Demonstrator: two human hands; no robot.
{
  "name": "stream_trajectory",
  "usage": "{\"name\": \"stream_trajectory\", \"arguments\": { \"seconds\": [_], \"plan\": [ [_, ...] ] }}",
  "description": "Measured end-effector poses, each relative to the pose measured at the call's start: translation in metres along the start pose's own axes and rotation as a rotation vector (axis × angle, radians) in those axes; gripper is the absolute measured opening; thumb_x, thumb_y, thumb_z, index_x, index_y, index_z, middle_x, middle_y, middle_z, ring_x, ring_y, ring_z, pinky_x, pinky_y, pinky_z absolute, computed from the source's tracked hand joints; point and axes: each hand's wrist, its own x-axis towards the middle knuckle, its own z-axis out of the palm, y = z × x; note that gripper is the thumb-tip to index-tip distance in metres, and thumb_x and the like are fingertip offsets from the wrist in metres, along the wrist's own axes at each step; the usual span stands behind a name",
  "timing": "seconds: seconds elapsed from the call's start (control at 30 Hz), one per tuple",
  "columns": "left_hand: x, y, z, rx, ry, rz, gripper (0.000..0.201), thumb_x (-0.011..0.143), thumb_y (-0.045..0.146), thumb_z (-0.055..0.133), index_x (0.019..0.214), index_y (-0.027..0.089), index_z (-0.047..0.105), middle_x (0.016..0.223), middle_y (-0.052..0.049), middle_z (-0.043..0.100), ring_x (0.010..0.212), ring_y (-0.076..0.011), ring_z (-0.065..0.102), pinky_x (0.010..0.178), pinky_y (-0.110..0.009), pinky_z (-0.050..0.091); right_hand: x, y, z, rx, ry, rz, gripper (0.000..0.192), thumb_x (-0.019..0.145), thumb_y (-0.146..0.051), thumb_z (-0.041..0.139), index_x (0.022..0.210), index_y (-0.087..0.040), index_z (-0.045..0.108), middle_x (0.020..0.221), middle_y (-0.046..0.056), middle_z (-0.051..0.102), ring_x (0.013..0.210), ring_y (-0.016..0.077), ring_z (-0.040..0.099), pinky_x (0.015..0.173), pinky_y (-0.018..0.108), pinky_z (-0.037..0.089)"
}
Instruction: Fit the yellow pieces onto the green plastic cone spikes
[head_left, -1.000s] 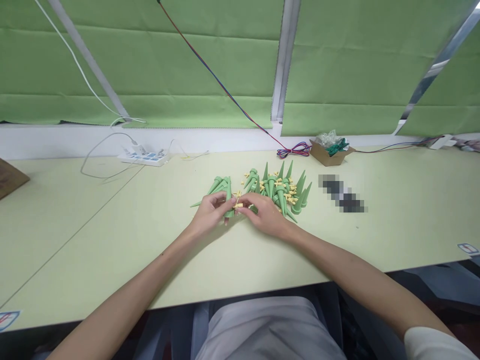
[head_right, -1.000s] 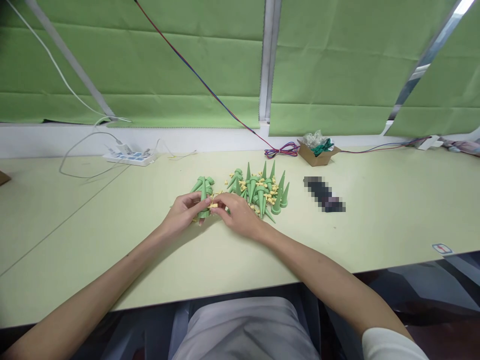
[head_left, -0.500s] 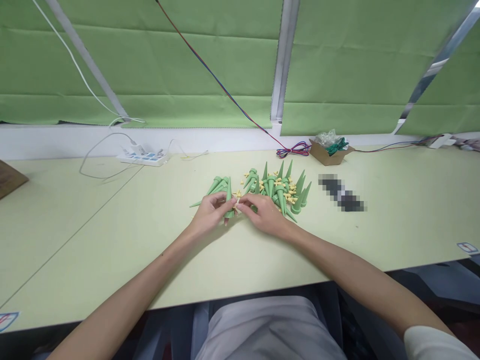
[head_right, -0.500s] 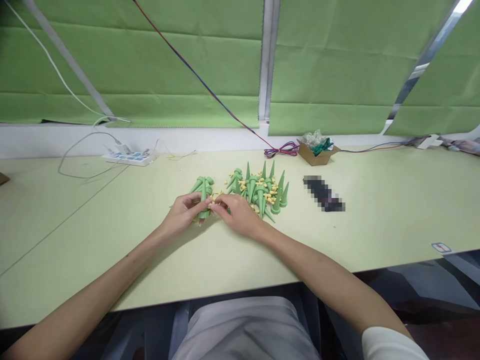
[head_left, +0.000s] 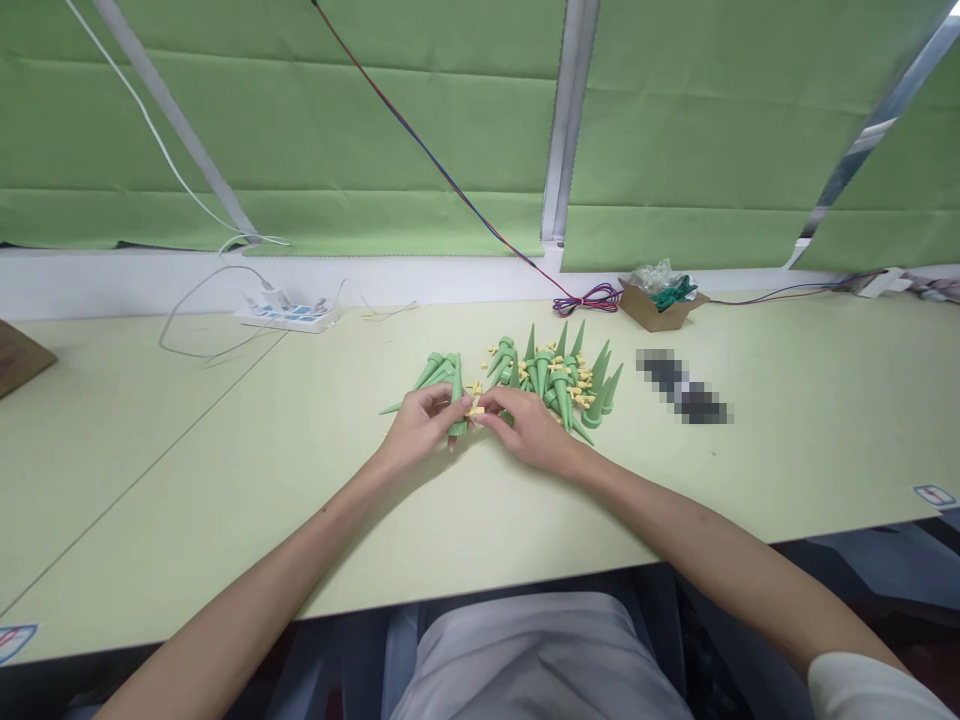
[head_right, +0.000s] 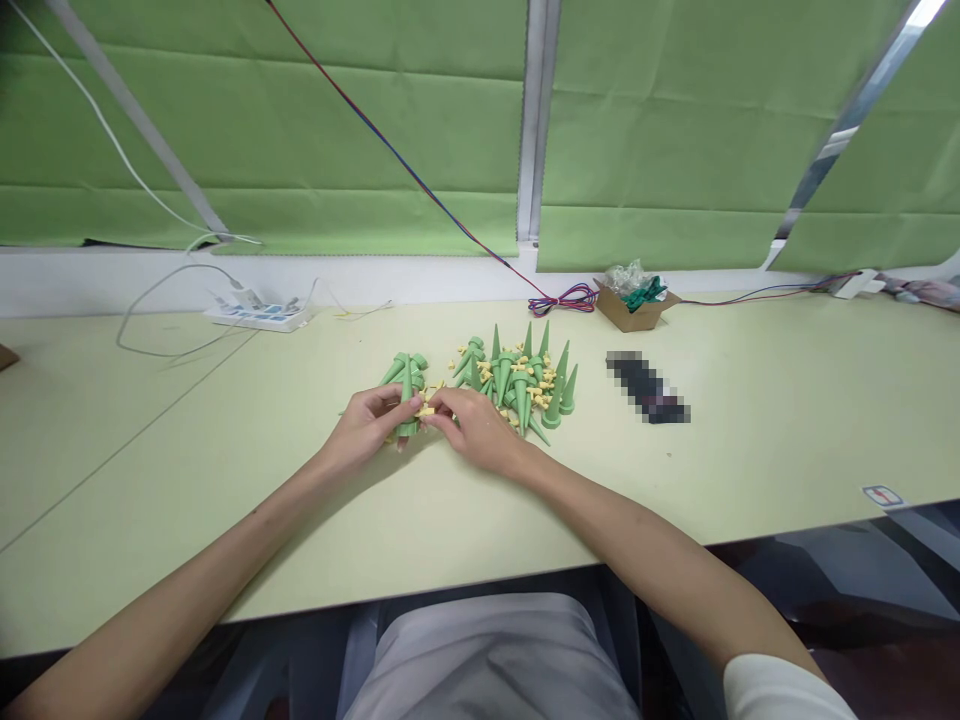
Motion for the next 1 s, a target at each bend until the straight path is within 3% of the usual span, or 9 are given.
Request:
{"name": "stream_trajectory", "arguments": {
  "seconds": [0.43,0.5,0.63,0.73,1.0],
  "plan": [
    [0.0,0.004,0.0017,-0.003,-0.015,0.009,0.037,0.08,0.052,0.076,0.076,0.016,0.069,0.072,-0.003,0.06,0.06,-0.0122,0.054,0.046,-0.024,0.048,0.0006,0.0025,0.0005,-0.103,-0.034,0.012,0.034,0.105,-0.03,0.047,0.075,-0.019,0.059,0.071,0.001,0.061,0.07,0.0149,0.055,0.071,0.028,0.039],
    [0.0004,0.0032,0.0018,-0.002,-0.001,0.003,0.037,0.08,0.053,0.076,0.077,0.016,0.069,0.072,-0.003,0.059,0.061,-0.0131,0.055,0.045,-0.024,0.048,0.0009,-0.0004,-0.0006,-0.085,-0.022,0.038,0.033,0.106,-0.031,0.047,0.079,-0.019,0.06,0.074,0.001,0.063,0.07,0.0147,0.056,0.071,0.028,0.04],
    [0.0003,0.0009,0.0015,0.011,0.008,0.004,0.035,0.084,0.051,0.073,0.077,0.017,0.069,0.074,-0.003,0.059,0.062,-0.0124,0.054,0.046,-0.023,0.048,0.0008,-0.0039,-0.0018,-0.013,0.01,0.038,0.012,0.1,-0.029,0.058,0.097,-0.019,0.063,0.083,0.002,0.068,0.075,0.0158,0.061,0.072,0.028,0.045],
    [0.0,0.0,0.0009,0.013,0.004,0.011,0.034,0.085,0.05,0.072,0.077,0.017,0.069,0.075,-0.003,0.059,0.063,-0.0126,0.055,0.047,-0.023,0.048,0.0002,-0.0022,-0.001,-0.019,0.018,-0.001,0.007,0.098,-0.025,0.06,0.096,-0.019,0.062,0.086,0.004,0.068,0.079,0.0174,0.062,0.076,0.03,0.047],
    [0.0,0.0022,0.0019,0.011,-0.008,0.01,0.035,0.081,0.05,0.075,0.074,0.016,0.068,0.072,-0.002,0.058,0.06,-0.0125,0.054,0.046,-0.024,0.048,0.0009,0.0009,-0.0003,-0.052,-0.016,-0.026,0.022,0.102,-0.024,0.053,0.082,-0.019,0.06,0.078,0.002,0.064,0.074,0.0158,0.058,0.075,0.028,0.043]
  ]
}}
